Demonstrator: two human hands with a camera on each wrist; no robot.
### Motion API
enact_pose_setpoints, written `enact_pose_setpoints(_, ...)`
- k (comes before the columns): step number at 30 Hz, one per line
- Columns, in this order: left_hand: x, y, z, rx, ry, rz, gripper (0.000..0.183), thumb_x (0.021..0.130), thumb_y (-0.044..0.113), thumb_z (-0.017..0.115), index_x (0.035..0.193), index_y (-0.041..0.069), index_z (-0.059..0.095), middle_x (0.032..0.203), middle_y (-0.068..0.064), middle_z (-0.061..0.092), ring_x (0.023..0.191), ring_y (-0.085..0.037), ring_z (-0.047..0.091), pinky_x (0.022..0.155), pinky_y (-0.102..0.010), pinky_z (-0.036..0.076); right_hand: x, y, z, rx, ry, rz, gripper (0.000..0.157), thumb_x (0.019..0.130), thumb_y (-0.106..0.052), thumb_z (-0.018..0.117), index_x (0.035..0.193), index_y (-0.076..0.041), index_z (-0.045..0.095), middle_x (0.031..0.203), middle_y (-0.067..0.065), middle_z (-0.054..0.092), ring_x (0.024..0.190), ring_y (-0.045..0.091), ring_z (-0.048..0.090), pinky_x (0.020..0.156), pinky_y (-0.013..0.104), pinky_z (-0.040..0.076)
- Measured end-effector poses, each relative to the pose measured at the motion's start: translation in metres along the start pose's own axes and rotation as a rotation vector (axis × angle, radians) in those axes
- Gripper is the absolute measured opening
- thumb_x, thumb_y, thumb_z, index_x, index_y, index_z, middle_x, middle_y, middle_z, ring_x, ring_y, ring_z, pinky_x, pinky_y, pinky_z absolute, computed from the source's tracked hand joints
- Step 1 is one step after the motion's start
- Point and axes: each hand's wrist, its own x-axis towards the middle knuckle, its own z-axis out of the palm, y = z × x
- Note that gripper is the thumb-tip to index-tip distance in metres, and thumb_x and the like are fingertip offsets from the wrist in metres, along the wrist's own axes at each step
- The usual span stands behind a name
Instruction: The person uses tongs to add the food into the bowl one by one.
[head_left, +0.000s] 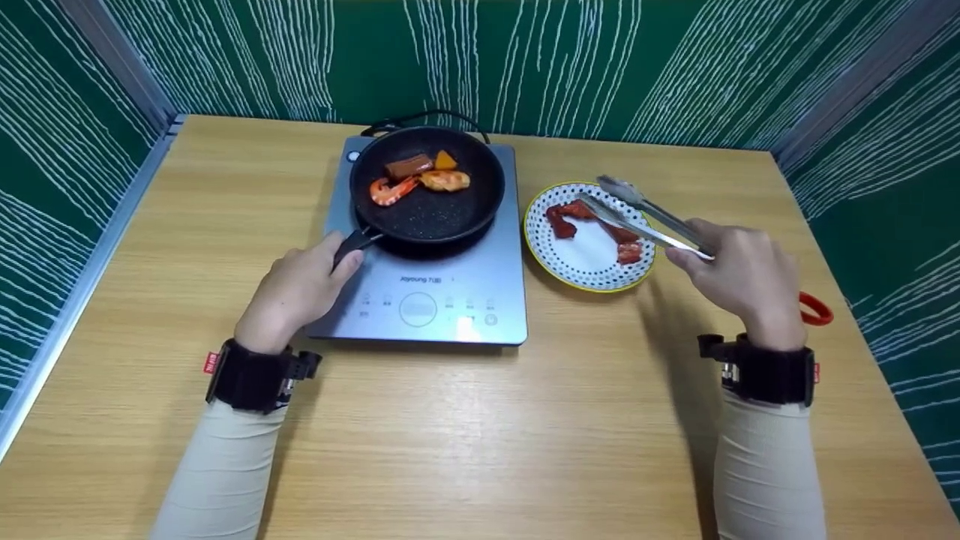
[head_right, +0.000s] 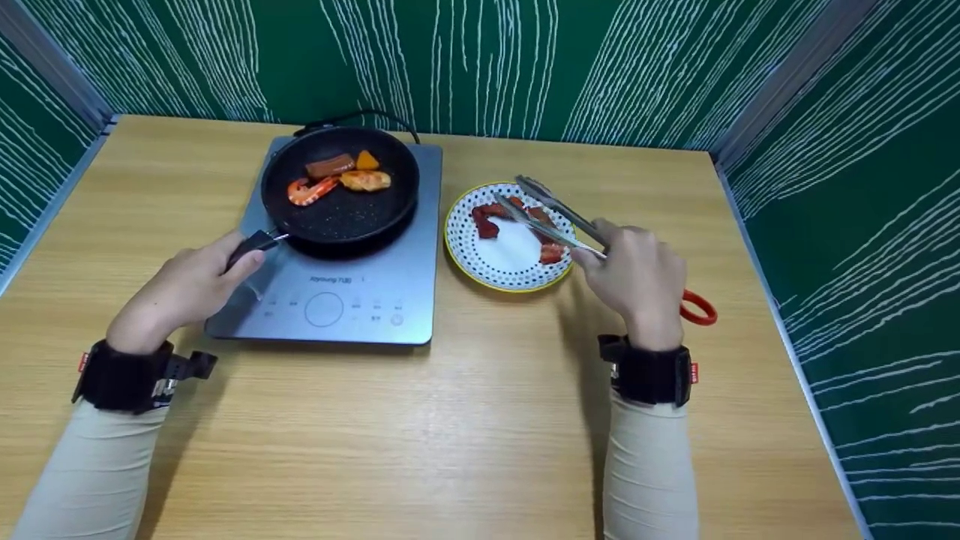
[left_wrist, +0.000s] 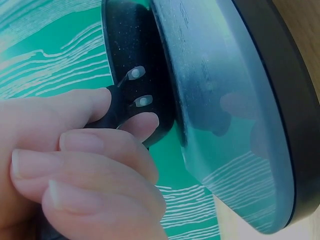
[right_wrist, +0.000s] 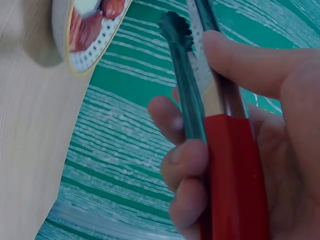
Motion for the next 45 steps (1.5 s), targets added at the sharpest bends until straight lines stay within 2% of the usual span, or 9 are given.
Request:
enact_pose_setpoints(7, 0.000, 0.001, -0.001, -0.011, -0.003, 0.006, 0.035, 0.115, 0.045, 0.041, 0.115, 0.011, 0.048, 0.083, -0.006, 0.039, 0.072, -0.028, 0.048, 0.062, -0.038, 0.031, -0.002, 0.017, -0.003, -0.031, -0.044, 0.085, 0.057, 0.099, -0.046, 0.075, 0.140, -0.008, 0.068, 0.098, 0.020, 0.069, 0.086, 0.037, 0.052, 0.068, 0.045, 0.033)
enact_pose_setpoints(12, -0.002, 0.000, 0.000, -0.012, 0.004, 0.000, 0.033, 0.116, 0.043, 0.041, 0.112, 0.011, 0.048, 0.082, -0.006, 0.039, 0.070, -0.027, 0.048, 0.061, -0.037, 0.032, 0.000, 0.021, 0.000, -0.040, -0.090, 0.112, 0.056, 0.098, -0.045, 0.077, 0.137, -0.006, 0.069, 0.099, 0.023, 0.071, 0.090, 0.040, 0.052, 0.068, 0.048, 0.037)
enact_pose_setpoints(18, -0.001, 0.000, 0.001, 0.003, 0.007, 0.003, 0.034, 0.115, 0.044, 0.042, 0.112, 0.010, 0.048, 0.082, -0.006, 0.038, 0.071, -0.028, 0.049, 0.061, -0.038, 0.031, 0.000, 0.024, 0.004, -0.069, -0.099, 0.114, 0.052, 0.097, -0.042, 0.078, 0.133, -0.007, 0.071, 0.095, 0.022, 0.071, 0.089, 0.042, 0.054, 0.065, 0.051, 0.040)
enact_pose_setpoints(29, -0.001, 0.000, 0.000, -0.003, 0.000, -0.006, 0.034, 0.115, 0.044, 0.041, 0.113, 0.011, 0.048, 0.083, -0.006, 0.039, 0.072, -0.028, 0.048, 0.061, -0.038, 0.031, 0.006, 0.020, 0.015, -0.103, -0.122, 0.132, 0.046, 0.098, -0.041, 0.077, 0.130, -0.008, 0.072, 0.094, 0.021, 0.068, 0.086, 0.042, 0.054, 0.066, 0.050, 0.040)
enact_pose_setpoints(41, 0.000, 0.000, 0.001, -0.003, -0.002, -0.014, 0.034, 0.115, 0.045, 0.041, 0.112, 0.011, 0.048, 0.083, -0.006, 0.039, 0.072, -0.028, 0.048, 0.062, -0.037, 0.031, 0.006, 0.024, 0.014, -0.126, -0.118, 0.103, 0.048, 0.100, -0.038, 0.075, 0.137, -0.009, 0.070, 0.095, 0.022, 0.066, 0.085, 0.042, 0.053, 0.064, 0.050, 0.040)
enact_pose_setpoints(45, 0.001, 0.000, 0.001, 0.004, 0.004, -0.007, 0.033, 0.115, 0.044, 0.041, 0.111, 0.011, 0.048, 0.082, -0.006, 0.039, 0.072, -0.028, 0.048, 0.062, -0.037, 0.031, 0.005, 0.026, 0.013, -0.144, -0.105, 0.081, 0.043, 0.099, -0.038, 0.076, 0.132, -0.011, 0.072, 0.090, 0.021, 0.065, 0.081, 0.042, 0.053, 0.063, 0.051, 0.041)
